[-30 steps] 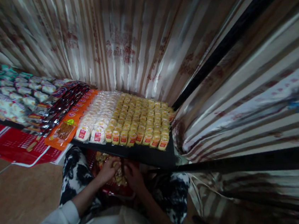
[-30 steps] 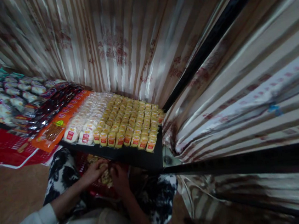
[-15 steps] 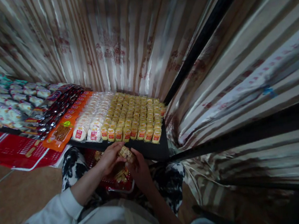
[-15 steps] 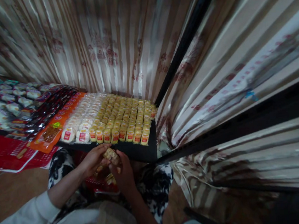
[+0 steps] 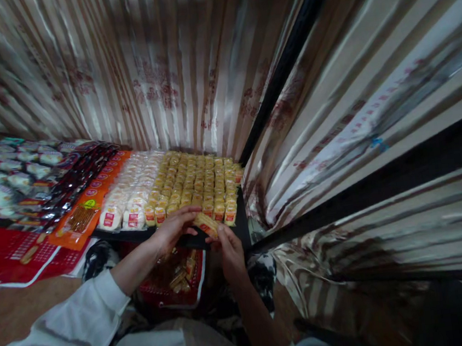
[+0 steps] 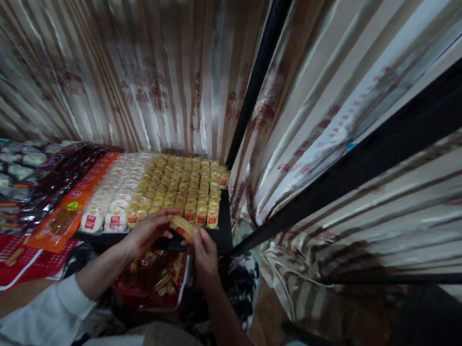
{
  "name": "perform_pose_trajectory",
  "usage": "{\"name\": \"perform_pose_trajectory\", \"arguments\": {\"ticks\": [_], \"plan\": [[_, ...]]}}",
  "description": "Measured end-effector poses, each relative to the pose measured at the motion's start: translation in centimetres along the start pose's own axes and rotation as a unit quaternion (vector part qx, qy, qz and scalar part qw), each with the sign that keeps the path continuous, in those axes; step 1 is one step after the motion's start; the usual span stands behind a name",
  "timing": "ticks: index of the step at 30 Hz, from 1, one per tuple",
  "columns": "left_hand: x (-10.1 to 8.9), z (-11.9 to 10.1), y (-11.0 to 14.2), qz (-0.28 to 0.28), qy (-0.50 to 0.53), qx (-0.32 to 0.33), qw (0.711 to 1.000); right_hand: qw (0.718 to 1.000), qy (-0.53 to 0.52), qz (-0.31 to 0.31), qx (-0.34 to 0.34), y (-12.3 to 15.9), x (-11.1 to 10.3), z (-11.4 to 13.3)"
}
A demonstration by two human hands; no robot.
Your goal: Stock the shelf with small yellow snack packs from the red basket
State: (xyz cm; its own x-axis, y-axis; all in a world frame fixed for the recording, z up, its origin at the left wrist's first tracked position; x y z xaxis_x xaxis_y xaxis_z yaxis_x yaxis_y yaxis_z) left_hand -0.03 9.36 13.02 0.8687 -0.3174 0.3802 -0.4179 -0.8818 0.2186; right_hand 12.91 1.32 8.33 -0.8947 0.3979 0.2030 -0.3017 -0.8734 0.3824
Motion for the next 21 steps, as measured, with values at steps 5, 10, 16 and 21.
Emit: {"name": "perform_pose_trajectory", "arguments": {"ticks": [5,10,16,21], "plan": [[0.7,0.6,-0.7,-0.027,0.006,0.006,1.000,0.998,-0.067,0.011,0.003,-1.1,-0.4,0.8],[1.0,1.2,-1.1,-0.047,0.024,-0.019,0.998,0.997,-0.075,-0.005,-0.020,-1.8,-0.6,0.9],[1.2,-0.3,-2.6,0.034,-0.249,0.046,0.967,0.993,-0.016,-0.076,-0.090,-2.7,-1.4,2.6],[2.6,-1.7,-3.6,0.199,-0.350,0.171,0.899,0.989,0.046,-0.056,-0.127,-3.4,-1.7,4.0]]}}
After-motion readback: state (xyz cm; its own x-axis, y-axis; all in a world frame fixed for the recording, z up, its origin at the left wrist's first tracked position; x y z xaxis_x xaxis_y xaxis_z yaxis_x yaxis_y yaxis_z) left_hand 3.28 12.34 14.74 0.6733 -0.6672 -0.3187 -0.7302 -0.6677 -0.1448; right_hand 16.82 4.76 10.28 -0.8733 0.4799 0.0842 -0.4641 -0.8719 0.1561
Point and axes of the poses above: each hand's wrist, its own y-axis away from the middle knuckle, its own x-axis out of the palm, z = x × y, the point moved 1 cm from there along -y, towards the middle knuckle, and after that the axes turned 12 degrees about x, right-handed, at the moved point
